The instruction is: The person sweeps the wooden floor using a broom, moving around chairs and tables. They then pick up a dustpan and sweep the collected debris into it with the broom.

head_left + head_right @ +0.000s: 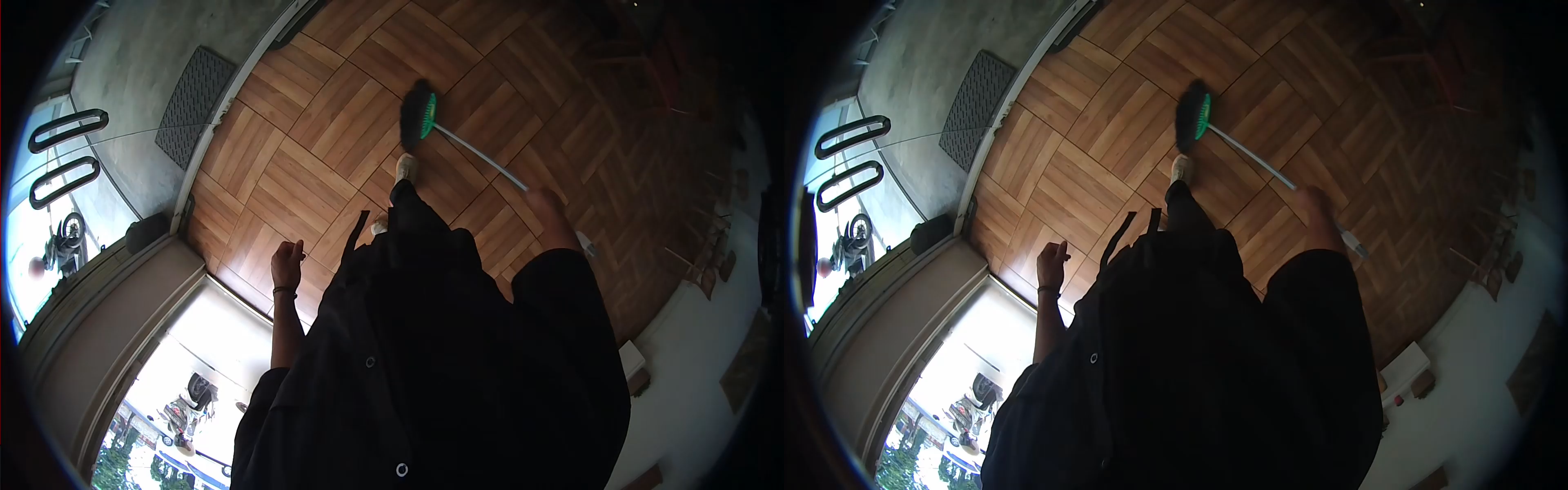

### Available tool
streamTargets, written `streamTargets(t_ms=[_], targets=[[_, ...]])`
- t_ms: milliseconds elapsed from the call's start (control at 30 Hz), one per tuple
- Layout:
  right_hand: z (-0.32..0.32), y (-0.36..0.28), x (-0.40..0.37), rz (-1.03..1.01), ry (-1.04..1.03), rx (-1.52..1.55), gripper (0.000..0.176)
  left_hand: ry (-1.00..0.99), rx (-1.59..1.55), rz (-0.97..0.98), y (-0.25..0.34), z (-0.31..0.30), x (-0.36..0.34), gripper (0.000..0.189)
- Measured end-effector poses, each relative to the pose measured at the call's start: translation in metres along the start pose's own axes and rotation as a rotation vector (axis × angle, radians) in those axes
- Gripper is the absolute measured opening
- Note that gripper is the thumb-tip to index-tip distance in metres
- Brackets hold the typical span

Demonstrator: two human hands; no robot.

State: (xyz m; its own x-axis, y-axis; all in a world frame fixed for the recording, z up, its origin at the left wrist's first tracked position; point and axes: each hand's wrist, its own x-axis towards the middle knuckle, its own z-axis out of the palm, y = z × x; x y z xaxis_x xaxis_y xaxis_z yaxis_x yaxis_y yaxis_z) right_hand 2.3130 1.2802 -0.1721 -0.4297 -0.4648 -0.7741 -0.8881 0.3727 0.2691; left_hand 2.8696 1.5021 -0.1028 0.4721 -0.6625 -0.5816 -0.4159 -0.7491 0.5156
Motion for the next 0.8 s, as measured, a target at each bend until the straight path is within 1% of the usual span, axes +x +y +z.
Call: streamTargets(t_ms=[33,67,133,233,333,433,467,567,633,700,767,800], targets=[[-0.016,0.039,0.014,-0.083,0.068,-0.003,0.046,0.013,0.006,0.026,0.008,-0.002,0.013,0.037],[-0.023,0.077,0.046,-0.05,0.132,-0.136,0.046,0.02,0.004,0.054,0.019,-0.003,0.024,0.036],[-0.058,0.114,0.062,0.096,0.184,-0.208,0.038,0.032,0.002,0.114,0.038,-0.004,0.04,0.036],[-0.112,0.097,0.032,0.22,0.232,-0.329,0.03,0.015,0.017,0.145,0.055,-0.001,0.058,0.034],[-0.118,0.071,0.057,0.423,0.299,-0.496,0.025,0.025,0.062,0.116,0.07,-0.004,0.063,0.033],[-0.134,0.07,0.078,0.234,0.375,-0.539,0.028,0.019,0.041,0.029,0.072,-0.013,0.072,0.034],[-0.167,0.025,0.008,0.116,0.299,-0.554,0.026,0.026,0.005,0.002,0.065,-0.012,0.079,0.036],[-0.204,-0.047,-0.022,-0.102,0.248,-0.603,0.025,0.009,-0.059,-0.083,0.055,-0.015,0.103,0.038],[-0.221,-0.113,-0.045,-0.218,0.25,-0.548,0.026,0.026,-0.071,-0.076,0.057,-0.02,0.124,0.039],[-0.238,-0.197,-0.085,-0.281,0.234,-0.395,0.03,0.017,-0.054,-0.05,0.063,-0.03,0.149,0.039],[-0.229,-0.267,-0.047,-0.365,0.094,-0.463,0.029,0.026,-0.041,-0.017,0.073,-0.046,0.18,0.039],[-0.228,-0.305,-0.052,-0.423,0.11,-0.416,0.03,0.028,-0.042,-0.002,0.074,-0.053,0.197,0.039]])
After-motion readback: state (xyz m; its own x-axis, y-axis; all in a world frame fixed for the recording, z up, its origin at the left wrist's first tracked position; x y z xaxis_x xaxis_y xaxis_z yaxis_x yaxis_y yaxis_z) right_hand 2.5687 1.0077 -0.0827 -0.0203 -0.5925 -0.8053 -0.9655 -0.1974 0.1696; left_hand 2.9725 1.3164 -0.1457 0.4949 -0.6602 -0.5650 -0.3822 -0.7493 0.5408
